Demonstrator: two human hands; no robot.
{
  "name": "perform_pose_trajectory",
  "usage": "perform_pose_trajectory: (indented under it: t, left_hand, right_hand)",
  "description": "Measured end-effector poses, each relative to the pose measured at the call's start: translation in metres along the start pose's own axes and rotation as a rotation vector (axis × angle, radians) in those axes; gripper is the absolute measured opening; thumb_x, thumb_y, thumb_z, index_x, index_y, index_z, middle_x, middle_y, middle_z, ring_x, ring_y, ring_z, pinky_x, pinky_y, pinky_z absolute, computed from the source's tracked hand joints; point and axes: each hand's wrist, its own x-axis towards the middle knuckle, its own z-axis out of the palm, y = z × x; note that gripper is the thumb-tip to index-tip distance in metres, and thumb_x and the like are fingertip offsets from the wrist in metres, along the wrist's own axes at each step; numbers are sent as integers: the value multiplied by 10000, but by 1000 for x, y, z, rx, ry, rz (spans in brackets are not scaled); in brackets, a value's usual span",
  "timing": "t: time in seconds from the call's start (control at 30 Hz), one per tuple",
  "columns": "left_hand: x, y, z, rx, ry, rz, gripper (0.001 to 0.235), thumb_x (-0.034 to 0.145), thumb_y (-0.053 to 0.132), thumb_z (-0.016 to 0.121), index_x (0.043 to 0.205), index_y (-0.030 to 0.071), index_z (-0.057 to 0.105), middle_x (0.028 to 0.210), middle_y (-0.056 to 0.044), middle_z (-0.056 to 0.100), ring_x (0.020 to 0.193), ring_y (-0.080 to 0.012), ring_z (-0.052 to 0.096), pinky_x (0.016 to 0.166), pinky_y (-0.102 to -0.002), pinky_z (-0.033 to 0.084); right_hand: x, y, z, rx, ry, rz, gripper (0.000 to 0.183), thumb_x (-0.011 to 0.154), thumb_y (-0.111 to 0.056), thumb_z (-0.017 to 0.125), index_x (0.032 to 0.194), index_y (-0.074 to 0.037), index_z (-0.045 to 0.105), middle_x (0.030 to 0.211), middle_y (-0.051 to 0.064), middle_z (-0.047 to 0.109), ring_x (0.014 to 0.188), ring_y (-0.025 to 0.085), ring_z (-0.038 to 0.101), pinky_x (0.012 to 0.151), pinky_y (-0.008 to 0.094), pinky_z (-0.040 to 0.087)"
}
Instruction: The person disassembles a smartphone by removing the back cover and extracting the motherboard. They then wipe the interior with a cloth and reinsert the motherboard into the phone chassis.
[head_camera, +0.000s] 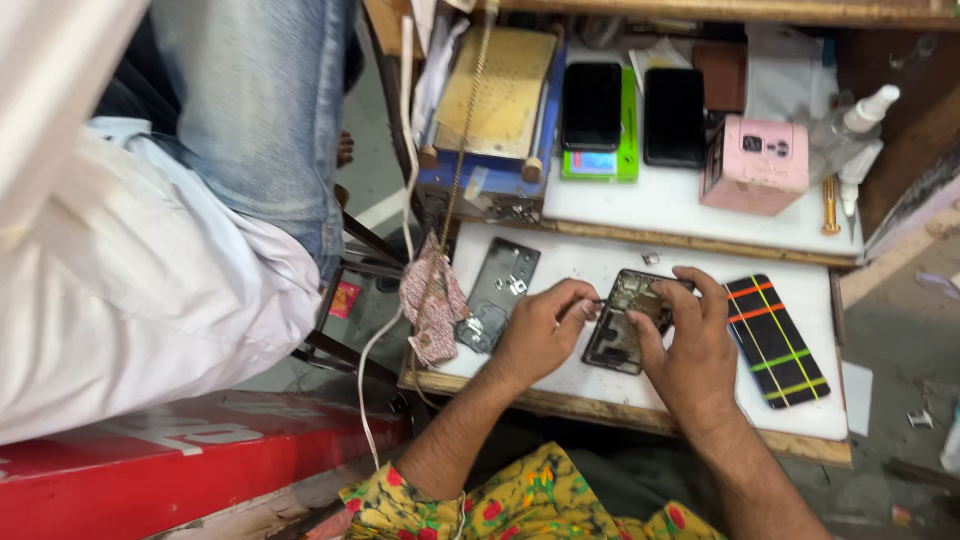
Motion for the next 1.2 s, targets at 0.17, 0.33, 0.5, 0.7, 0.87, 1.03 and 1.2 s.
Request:
perform_pose_trajectory:
  t: [0.17, 0.33, 0.5, 0.7, 0.87, 1.03, 1.2]
  left_hand:
    - [-3, 13, -2, 179, 194, 127, 197, 975, 45, 679, 1172, 57, 680, 1012, -134, 758, 874, -250, 775, 737, -336, 609]
    - [-8, 30, 0, 356, 227, 356, 211, 989, 13, 727, 1188, 64, 678, 1064, -101, 725, 954, -287, 732, 802, -367, 592]
    - [6, 37, 0, 525, 195, 473, 271, 949, 6, 759, 1206, 48, 684, 1126, -80, 648, 1004, -275, 695, 853, -396, 583]
    - [11, 29, -1, 613, 140, 548, 357, 919, 10, 733, 1269, 24, 664, 1193, -91, 610, 1095, -273, 680, 864, -377, 581]
    - [12, 29, -6, 671, 106, 640, 374, 944, 83, 730, 1304, 23, 651, 1209, -103, 581, 1188, -292, 648, 905, -386, 581]
    - [16, 32, -8, 712, 90, 695, 351, 908, 73, 737, 1245, 11, 658, 1145, -90, 582, 1137, -280, 653, 896, -389, 584]
    - [19, 30, -4, 501, 64, 474, 281, 979, 6, 725, 1245, 54, 648, 1142, -84, 600, 1017, -259, 658, 834, -371, 563]
  right_hand:
    - [-6, 6, -1, 37, 13, -41, 488, 853, -77, 872, 1238, -72, 572, 1363, 180, 532, 1101, 372, 653, 837, 418, 584]
    - [-11, 10, 0, 71, -46, -22, 511, 905, -51, 877, 1294, -74, 547, 1423, 185, 499, 1114, 338, 658, 852, 386, 595]
    - [-8, 13, 0, 54, -74, -51, 511, 946, -44, 889, 1294, -78, 516, 1423, 172, 462, 1110, 299, 651, 854, 341, 599]
    - [-13, 18, 2, 62, -102, -25, 522, 978, -57, 905, 1318, -87, 510, 1446, 168, 453, 1122, 268, 655, 873, 325, 604]
    - [-9, 17, 1, 75, -94, -59, 532, 965, -6, 890, 1311, -93, 494, 1437, 160, 431, 1208, 296, 623, 912, 317, 619]
    - [-5, 16, 0, 85, -100, -67, 533, 947, 43, 870, 1306, -86, 497, 1430, 159, 428, 1237, 293, 595, 927, 323, 612]
    - [-4, 23, -1, 43, -102, -109, 553, 951, -42, 920, 1329, -85, 519, 1404, 143, 456, 1231, 325, 603, 970, 377, 576]
